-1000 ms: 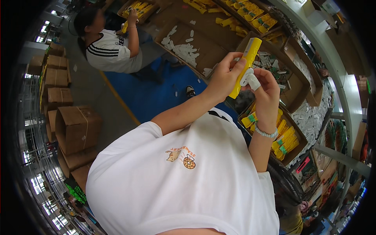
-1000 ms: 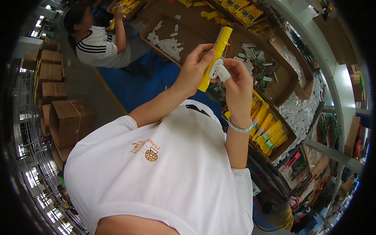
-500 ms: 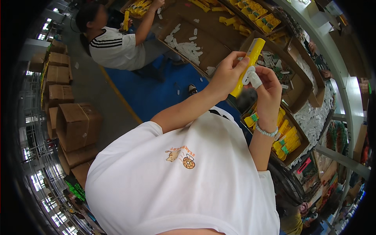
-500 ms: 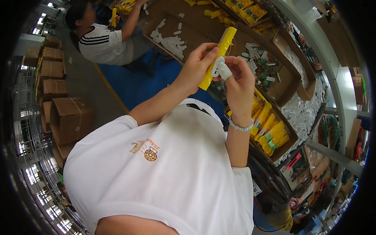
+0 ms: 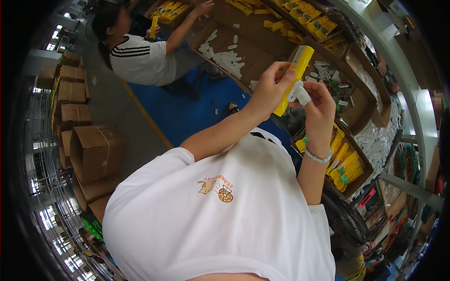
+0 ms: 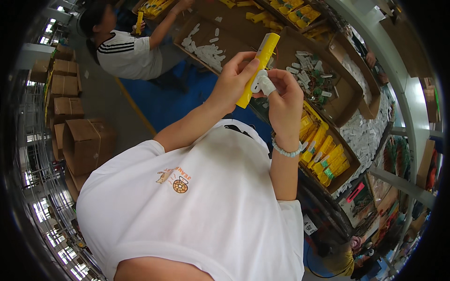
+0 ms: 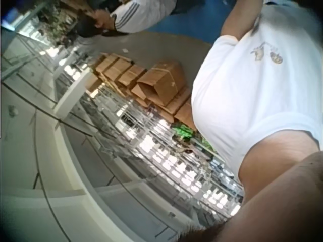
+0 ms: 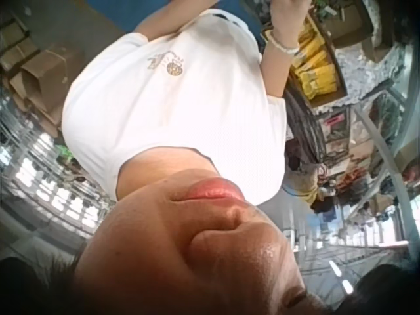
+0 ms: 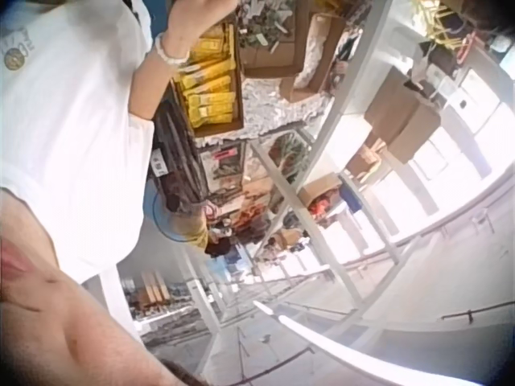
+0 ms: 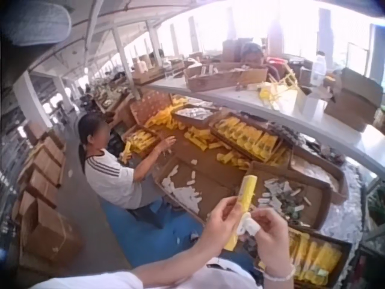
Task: The person assembles electronic components by hand, inserting a PCB, wiring, and a white component into a yellow plastic housing, then covering it with a plastic cover.
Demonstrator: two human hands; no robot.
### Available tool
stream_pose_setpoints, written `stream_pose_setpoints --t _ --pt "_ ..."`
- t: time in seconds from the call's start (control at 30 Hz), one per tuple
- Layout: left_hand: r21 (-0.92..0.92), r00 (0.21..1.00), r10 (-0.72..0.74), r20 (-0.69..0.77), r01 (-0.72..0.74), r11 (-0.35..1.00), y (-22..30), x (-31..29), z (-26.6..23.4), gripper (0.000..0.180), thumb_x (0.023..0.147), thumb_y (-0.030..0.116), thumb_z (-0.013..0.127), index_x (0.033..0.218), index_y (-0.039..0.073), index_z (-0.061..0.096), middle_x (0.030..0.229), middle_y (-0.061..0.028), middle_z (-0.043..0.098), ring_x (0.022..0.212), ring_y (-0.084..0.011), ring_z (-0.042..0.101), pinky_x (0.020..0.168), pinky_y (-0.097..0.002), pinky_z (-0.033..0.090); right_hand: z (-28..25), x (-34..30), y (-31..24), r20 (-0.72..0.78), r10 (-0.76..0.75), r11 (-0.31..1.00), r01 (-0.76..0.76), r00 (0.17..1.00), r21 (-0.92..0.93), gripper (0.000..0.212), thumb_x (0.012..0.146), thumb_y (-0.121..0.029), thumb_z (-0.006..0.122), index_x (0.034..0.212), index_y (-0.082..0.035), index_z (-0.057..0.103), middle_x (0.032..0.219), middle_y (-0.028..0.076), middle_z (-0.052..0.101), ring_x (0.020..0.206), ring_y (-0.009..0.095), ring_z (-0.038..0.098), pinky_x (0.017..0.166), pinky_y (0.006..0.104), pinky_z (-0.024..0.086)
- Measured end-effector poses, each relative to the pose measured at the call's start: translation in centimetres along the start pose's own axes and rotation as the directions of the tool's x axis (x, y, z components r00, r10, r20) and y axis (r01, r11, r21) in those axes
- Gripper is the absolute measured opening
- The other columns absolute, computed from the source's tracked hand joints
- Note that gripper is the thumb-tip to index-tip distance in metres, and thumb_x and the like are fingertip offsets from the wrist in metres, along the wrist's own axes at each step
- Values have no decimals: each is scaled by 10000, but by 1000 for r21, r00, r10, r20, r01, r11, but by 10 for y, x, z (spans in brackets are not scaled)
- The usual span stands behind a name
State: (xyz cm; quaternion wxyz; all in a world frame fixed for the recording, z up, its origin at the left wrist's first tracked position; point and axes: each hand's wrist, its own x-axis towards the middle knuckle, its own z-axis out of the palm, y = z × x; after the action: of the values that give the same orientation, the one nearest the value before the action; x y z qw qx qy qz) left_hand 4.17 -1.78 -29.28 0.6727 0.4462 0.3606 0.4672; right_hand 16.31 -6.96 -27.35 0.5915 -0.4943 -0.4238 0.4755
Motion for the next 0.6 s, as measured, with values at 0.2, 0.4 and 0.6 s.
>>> stream_pose_setpoints --t 0.2,0.4,0.6 --pt "-12 1000 11 -14 -11 1000 -5 0 -4 356 946 242 561 1180 -15 490 915 -104 626 784 -104 589 644 -251 482 2 1 1 1 23 1000 -23 1000 8 161 856 67 528 1016 75 549 911 125 638 774 160 636 674 269 560" --pt "2 999 38 -3 -38 999 1 1 -5 362 948 262 560 1185 -3 495 911 -96 623 782 -97 590 641 -248 480 4 5 4 13 43 997 -44 999 65 161 853 59 531 1012 72 552 909 118 637 776 157 634 672 267 557" --pt "-65 998 47 -39 -50 997 2 -1 -5 333 961 257 537 1179 9 500 907 -78 617 778 -90 586 658 -244 478 0 10 3 52 90 991 -95 995 94 150 842 27 562 989 57 564 883 99 634 729 127 606 618 248 525"
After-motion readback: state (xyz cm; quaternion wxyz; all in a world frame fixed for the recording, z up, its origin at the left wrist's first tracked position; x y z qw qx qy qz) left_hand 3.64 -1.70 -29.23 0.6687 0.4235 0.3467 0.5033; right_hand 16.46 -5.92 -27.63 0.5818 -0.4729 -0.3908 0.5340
